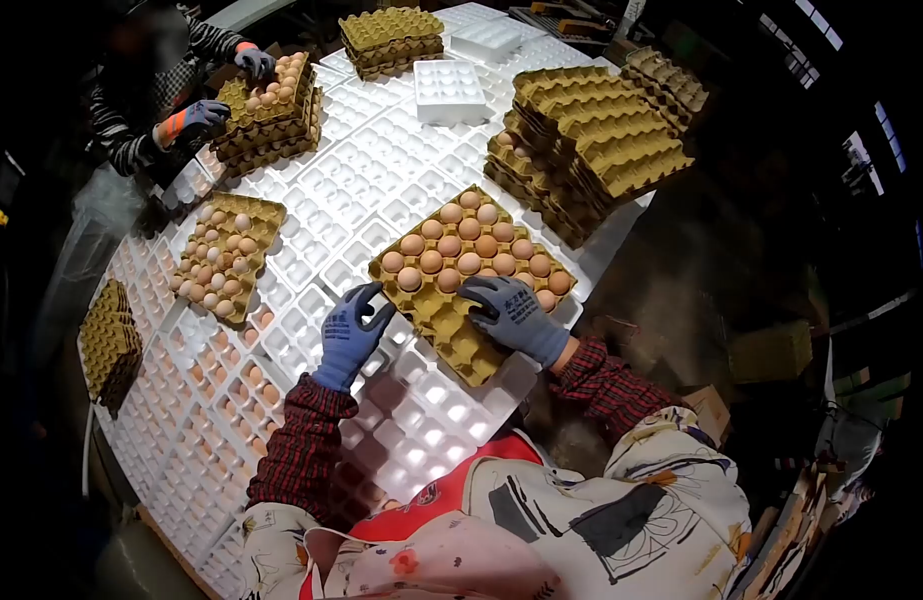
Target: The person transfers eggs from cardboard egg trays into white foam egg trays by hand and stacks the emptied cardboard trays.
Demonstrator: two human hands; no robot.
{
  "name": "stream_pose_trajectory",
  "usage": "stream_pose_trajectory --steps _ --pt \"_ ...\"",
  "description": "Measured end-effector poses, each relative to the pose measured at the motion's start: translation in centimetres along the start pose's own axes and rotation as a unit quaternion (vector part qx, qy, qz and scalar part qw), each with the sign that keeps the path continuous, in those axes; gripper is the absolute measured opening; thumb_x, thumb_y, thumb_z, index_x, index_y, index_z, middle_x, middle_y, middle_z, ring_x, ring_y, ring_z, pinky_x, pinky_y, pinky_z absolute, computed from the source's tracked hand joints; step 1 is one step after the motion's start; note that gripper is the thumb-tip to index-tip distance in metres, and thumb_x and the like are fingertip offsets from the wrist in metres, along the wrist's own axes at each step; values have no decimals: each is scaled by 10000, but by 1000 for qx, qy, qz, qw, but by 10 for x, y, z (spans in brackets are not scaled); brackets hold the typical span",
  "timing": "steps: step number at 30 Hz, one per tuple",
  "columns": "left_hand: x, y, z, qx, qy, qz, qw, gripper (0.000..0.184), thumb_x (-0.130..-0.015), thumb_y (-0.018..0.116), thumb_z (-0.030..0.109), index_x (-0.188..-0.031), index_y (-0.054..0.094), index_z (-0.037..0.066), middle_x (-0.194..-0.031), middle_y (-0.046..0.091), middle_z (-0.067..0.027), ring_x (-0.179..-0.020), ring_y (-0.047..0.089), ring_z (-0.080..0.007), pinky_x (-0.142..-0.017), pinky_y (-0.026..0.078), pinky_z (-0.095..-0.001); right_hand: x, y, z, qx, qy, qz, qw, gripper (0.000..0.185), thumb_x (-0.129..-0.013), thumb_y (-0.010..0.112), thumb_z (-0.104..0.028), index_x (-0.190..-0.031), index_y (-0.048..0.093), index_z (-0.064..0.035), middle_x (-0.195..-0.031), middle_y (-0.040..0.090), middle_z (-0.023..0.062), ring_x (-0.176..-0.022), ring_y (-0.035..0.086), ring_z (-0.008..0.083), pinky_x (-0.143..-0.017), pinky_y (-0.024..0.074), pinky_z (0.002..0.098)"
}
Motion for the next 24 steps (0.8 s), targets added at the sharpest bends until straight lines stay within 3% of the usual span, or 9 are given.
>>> stream_pose_trajectory --steps 4,7,9,11,13,15,18,21,24 --pt "-38 63 26 -256 30 -39 965 435 -808 725 383 -1102 572 101 -1025 595 -119 -870 645 -294 -750 489 -439 -57 19 25 146 -189 -26 971 202 -814 629 -145 -1015 642 -149 -988 602 60 -876 599 262 -768 476 391" --pt "-42 62 29 -239 -14 -51 970 436 -795 756 299 -1136 578 92 -1042 598 -153 -887 648 -302 -766 495 -427 -63 40 54 117 -163 -102 974 186 -823 630 -156 -1007 626 -131 -1009 595 64 -891 589 267 -774 472 397" --pt "-35 48 14 -15 -22 50 998 452 -835 734 270 -1207 568 75 -1100 612 -145 -930 653 -285 -803 520 -383 -61 14 57 -115 -83 -104 984 171 -874 632 -193 -1022 610 -111 -1065 595 67 -897 591 240 -780 475 377" --pt "-42 51 -42 421 -188 102 881 436 -893 661 228 -1268 523 53 -1107 604 -81 -982 647 -220 -830 561 -347 -63 -3 70 -394 -48 58 916 236 -911 634 -262 -1067 597 -89 -1117 593 66 -919 593 218 -796 476 349" --pt "-59 44 -51 237 -147 28 960 436 -879 668 277 -1224 542 42 -1099 615 -107 -956 650 -241 -815 551 -371 -77 -3 72 -498 29 -13 867 274 -905 647 -269 -1104 609 -85 -1157 586 75 -957 599 234 -828 474 349" --pt "-76 29 -19 -36 -139 -46 989 445 -860 679 321 -1185 566 38 -1084 628 -130 -924 652 -266 -796 536 -386 -101 22 64 -118 -104 -52 986 195 -874 638 -210 -1037 652 -104 -1082 617 75 -922 622 236 -757 487 352" --pt "-93 53 16 -322 -65 -123 937 433 -806 678 347 -1172 585 135 -1040 640 -147 -939 640 -353 -809 523 -449 -123 77 38 283 -120 -133 942 113 -809 623 -148 -862 723 -146 -908 650 44 -803 646 246 -648 480 393" --pt "-95 60 36 -389 -86 -139 907 357 -821 647 317 -1133 578 157 -1030 650 -151 -948 649 -345 -796 526 -463 -128 90 54 212 -161 -170 949 101 -782 649 -157 -855 718 -140 -939 653 59 -806 644 247 -670 483 411" --pt "-99 61 51 -361 -126 -121 916 326 -854 610 349 -1000 642 60 -921 691 -169 -835 678 -362 -746 539 -467 -101 16 59 -113 -72 -101 986 299 -818 678 -209 -1097 656 -104 -1001 642 106 -884 623 295 -773 495 417"
Point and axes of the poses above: each hand's wrist, its own x-axis away from the middle knuckle, its own y-axis out of the palm, z = x × y, the point moved 2 cm from there along -x, towards the middle knuckle
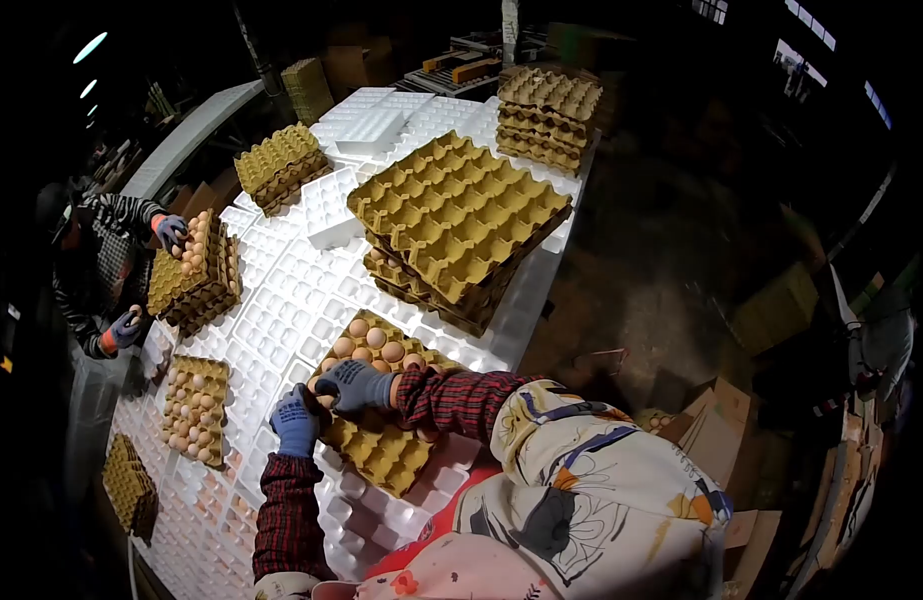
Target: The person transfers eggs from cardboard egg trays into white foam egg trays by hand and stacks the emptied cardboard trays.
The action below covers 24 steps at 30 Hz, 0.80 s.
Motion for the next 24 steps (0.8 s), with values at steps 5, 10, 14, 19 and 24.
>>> stream_pose_trajectory --steps 5,10,14,19,24 --pt "2 37 -76 577 -28 44 815 495 -913 645 215 -1365 526 53 -1073 647 -68 -988 654 -212 -862 528 -355 92 -79 0 -708 213 76 669 394 -927 628 -168 -1306 534 -111 -1079 607 22 -935 578 134 -729 505 267" --pt "7 -2 -63 846 -30 -43 531 495 -929 592 180 -1386 484 25 -1170 615 -101 -1052 608 -212 -883 510 -318 135 -81 31 -182 105 -52 976 282 -792 783 -202 -1040 702 -95 -1277 549 120 -1122 590 246 -900 510 365" --pt "-23 -4 -19 83 16 70 994 425 -773 752 488 -1090 727 206 -1242 591 -113 -1042 627 -285 -835 535 -421 147 -33 -14 313 -24 -102 944 281 -711 737 -185 -974 650 -139 -1168 511 101 -1013 549 287 -721 515 381" --pt "-38 2 5 -61 2 -48 997 364 -821 673 454 -1079 721 201 -1216 568 -97 -1026 627 -315 -833 538 -476 137 -37 -11 271 -44 -108 955 278 -702 723 -178 -957 630 -119 -1152 510 114 -1001 552 313 -693 528 390" --pt "40 -9 -73 536 -57 47 841 485 -774 799 395 -1092 690 46 -929 687 -94 -837 642 -192 -756 525 -331 127 -41 -34 -202 75 -34 976 436 -693 827 -161 -1073 649 -43 -1179 561 122 -1045 595 275 -863 504 371"
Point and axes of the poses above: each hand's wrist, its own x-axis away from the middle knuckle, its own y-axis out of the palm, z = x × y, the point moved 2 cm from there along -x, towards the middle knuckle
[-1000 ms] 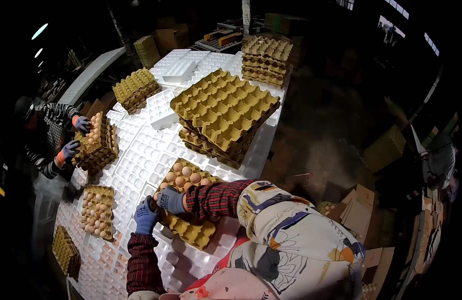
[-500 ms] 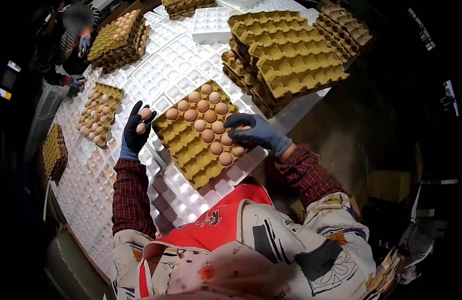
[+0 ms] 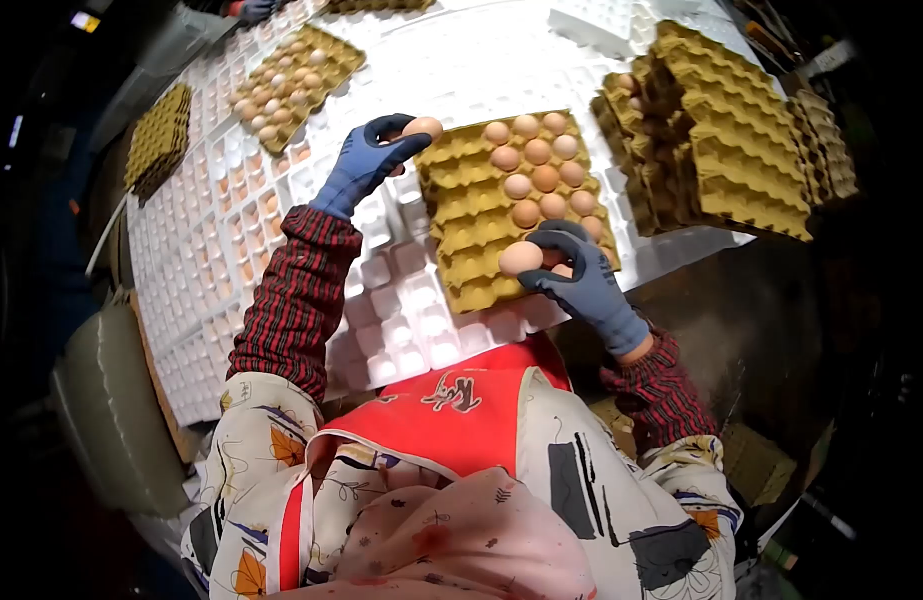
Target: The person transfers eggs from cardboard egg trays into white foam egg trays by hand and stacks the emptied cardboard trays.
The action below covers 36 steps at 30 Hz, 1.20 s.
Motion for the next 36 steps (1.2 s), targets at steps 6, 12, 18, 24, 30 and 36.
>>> stream_pose_trajectory --steps 6,12,18,24,30,36 --pt "212 -38 -44 -167 -34 -53 984 447 -694 847 357 -1005 693 74 -990 656 -98 -899 644 -259 -810 529 -364 2 148 -28 93 -182 -302 931 355 -759 753 -226 -1076 652 -103 -1326 509 182 -1143 563 348 -864 510 420" --pt "328 40 -101 -437 -166 -108 877 462 -732 751 381 -1130 645 171 -1311 515 -129 -1029 617 -326 -778 547 -437 -10 239 -1 384 -264 -444 765 295 -827 639 -227 -1109 628 -141 -1280 508 170 -1075 577 331 -777 559 390" --pt "365 39 -143 -455 -52 7 889 388 -873 624 343 -1234 600 202 -1370 477 -96 -1157 537 -277 -766 550 -417 -22 260 -15 274 -286 -324 859 449 -770 690 -279 -1186 587 -144 -1305 509 104 -1132 544 312 -828 539 417" --pt "358 -6 -123 -295 30 76 952 365 -902 603 228 -1247 611 112 -1326 547 -131 -1227 516 -306 -918 499 -416 -24 283 -6 225 -328 -277 875 580 -861 644 -305 -1374 496 -79 -1416 441 219 -1302 411 409 -1098 309 522" --pt "288 -6 -137 -403 90 159 897 394 -946 525 93 -1338 541 50 -1379 509 -185 -1307 447 -374 -1021 429 -462 9 161 -27 10 -89 -206 975 380 -868 681 -216 -1186 620 -18 -1135 653 191 -1028 625 365 -901 500 396" --pt "272 0 -150 -366 41 119 922 515 -945 490 75 -1444 378 16 -1497 386 -162 -1386 376 -323 -1109 336 -478 36 -4 5 196 -43 52 978 322 -842 705 -184 -1140 654 -74 -1076 674 128 -953 639 320 -829 511 395"
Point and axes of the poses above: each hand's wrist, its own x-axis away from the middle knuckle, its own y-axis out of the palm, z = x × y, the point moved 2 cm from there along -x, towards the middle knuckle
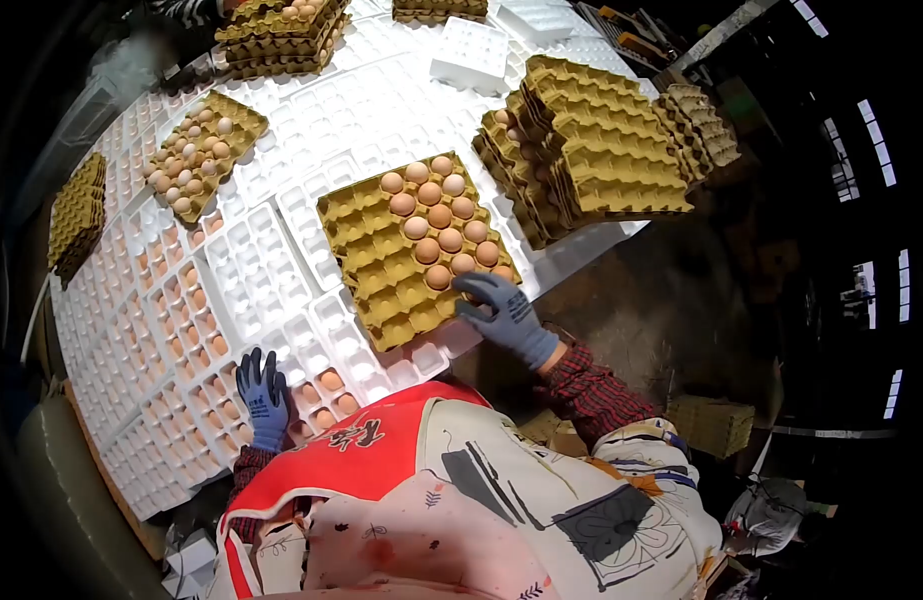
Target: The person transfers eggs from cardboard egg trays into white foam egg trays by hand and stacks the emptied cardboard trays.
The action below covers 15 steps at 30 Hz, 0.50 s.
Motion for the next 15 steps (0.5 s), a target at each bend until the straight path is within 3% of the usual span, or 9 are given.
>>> stream_pose_trajectory --steps 2,4,7,8,9,11,12,13,15 --pt "7 12 2 -43 11 -15 999 459 -947 502 143 -1397 466 63 -1472 423 -169 -1371 371 -364 -1120 290 -504 1 -30 32 39 17 37 998 323 -831 709 -171 -1138 654 -84 -1080 668 125 -946 638 321 -822 511 404" --pt "6 8 10 -84 26 -64 994 405 -941 520 190 -1336 559 106 -1456 446 -181 -1347 371 -421 -1121 264 -529 4 -42 51 207 -69 -13 976 328 -807 721 -145 -1123 648 -96 -1103 652 120 -929 638 320 -798 514 415" --pt "16 13 10 -40 30 -56 997 411 -921 509 121 -1328 558 97 -1447 446 -197 -1341 375 -432 -1113 288 -526 3 -41 71 155 -72 -67 983 328 -796 724 -134 -1112 643 -102 -1110 642 109 -919 638 324 -767 517 425" --pt "21 14 11 -82 81 -29 993 372 -840 594 115 -1199 583 20 -1343 519 -231 -1276 451 -424 -1090 342 -526 3 -40 79 143 -72 -63 985 325 -770 754 -139 -1072 646 -86 -1094 641 106 -910 635 327 -755 520 414" --pt "24 10 13 -52 91 -53 993 364 -847 591 102 -1198 585 9 -1329 532 -227 -1260 466 -417 -1078 357 -519 0 -44 86 137 -81 -63 985 325 -770 754 -139 -1072 646 -86 -1094 641 106 -910 635 327 -755 520 414" --pt "31 12 14 -37 41 -30 998 337 -856 587 89 -1185 599 17 -1307 547 -217 -1245 479 -407 -1073 366 -504 3 -47 97 -4 -12 -42 999 350 -743 781 -130 -1062 649 -68 -1060 637 96 -894 637 303 -765 523 398" --pt "30 14 17 -14 20 2 1000 333 -852 591 78 -1178 604 12 -1316 546 -213 -1244 483 -405 -1057 381 -492 1 -57 89 -117 79 -18 990 364 -732 798 -123 -1051 648 -32 -1028 629 85 -888 636 243 -776 526 369" --pt "19 10 34 -30 -25 53 998 344 -858 604 89 -1191 605 4 -1333 536 -216 -1253 477 -399 -1047 388 -489 5 -49 118 -212 70 61 973 333 -771 786 -108 -1062 645 -29 -1023 626 57 -897 625 186 -767 527 337" --pt "-26 -7 94 36 -3 124 992 356 -864 619 117 -1206 612 18 -1284 580 -204 -1186 543 -380 -991 444 -454 1 -61 95 -570 246 59 782 297 -829 761 -177 -1067 644 -43 -1054 620 37 -896 621 167 -762 528 323"
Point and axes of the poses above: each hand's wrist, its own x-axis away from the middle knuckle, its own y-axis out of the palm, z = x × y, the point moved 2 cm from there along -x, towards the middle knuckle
